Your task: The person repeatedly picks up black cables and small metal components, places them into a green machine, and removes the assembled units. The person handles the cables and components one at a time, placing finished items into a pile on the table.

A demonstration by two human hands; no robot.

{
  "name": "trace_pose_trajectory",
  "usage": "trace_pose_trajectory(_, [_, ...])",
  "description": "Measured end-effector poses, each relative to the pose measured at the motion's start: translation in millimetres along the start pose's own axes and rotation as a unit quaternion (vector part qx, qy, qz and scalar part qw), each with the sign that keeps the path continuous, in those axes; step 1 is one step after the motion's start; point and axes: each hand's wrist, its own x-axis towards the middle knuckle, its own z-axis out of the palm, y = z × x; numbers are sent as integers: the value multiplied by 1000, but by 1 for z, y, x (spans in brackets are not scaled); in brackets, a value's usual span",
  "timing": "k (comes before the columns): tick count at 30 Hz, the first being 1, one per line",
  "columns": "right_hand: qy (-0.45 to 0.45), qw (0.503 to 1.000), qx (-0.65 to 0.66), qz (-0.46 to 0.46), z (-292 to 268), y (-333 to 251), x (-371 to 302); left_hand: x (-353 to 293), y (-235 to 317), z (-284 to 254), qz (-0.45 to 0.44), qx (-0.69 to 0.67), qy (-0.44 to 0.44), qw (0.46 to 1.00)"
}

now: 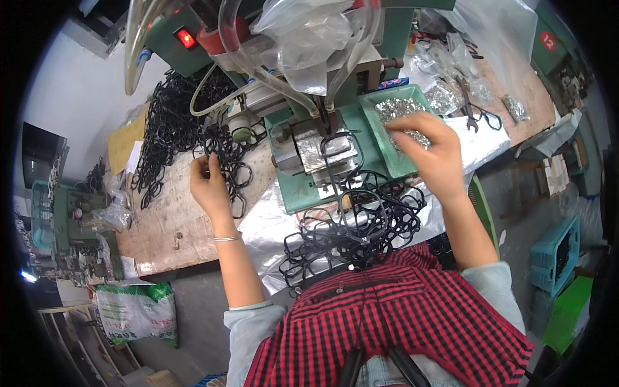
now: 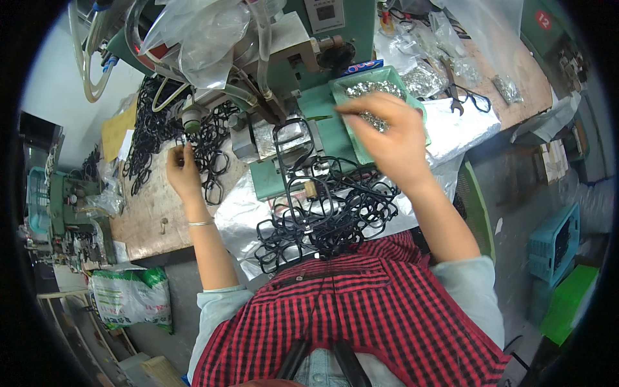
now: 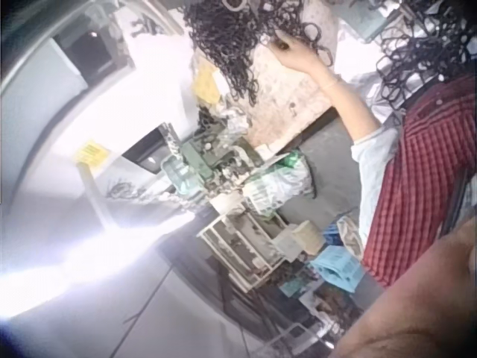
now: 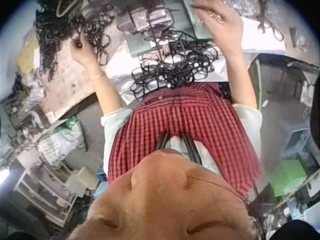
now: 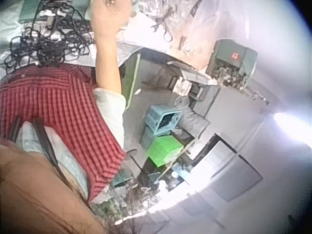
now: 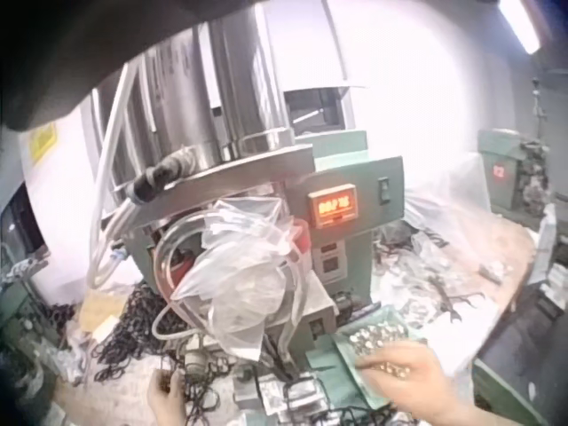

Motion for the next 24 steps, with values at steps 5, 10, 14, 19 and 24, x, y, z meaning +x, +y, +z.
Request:
trace_pose_trajectory(5, [0,973,227,50,65,-1,31,-34,-1,14,-10,-278,-22,960])
trace_pose_trajectory(10, [19,971,228,61,69,-6,24,-41,76,-9,30,-368,31,929])
trace_pose_trajectory(14, [5,944,314,100,75,-18,25,-28,165,-39,222,-507,-32,832])
trace_pose_trajectory(19, [18,918,358,167,72,-40,14,-16,176,-30,233,-508,-58,827])
trace_pose_trajectory(24, [-48,985,164,3,41,-13,11,-54,160,-15,363,-381,-112,843])
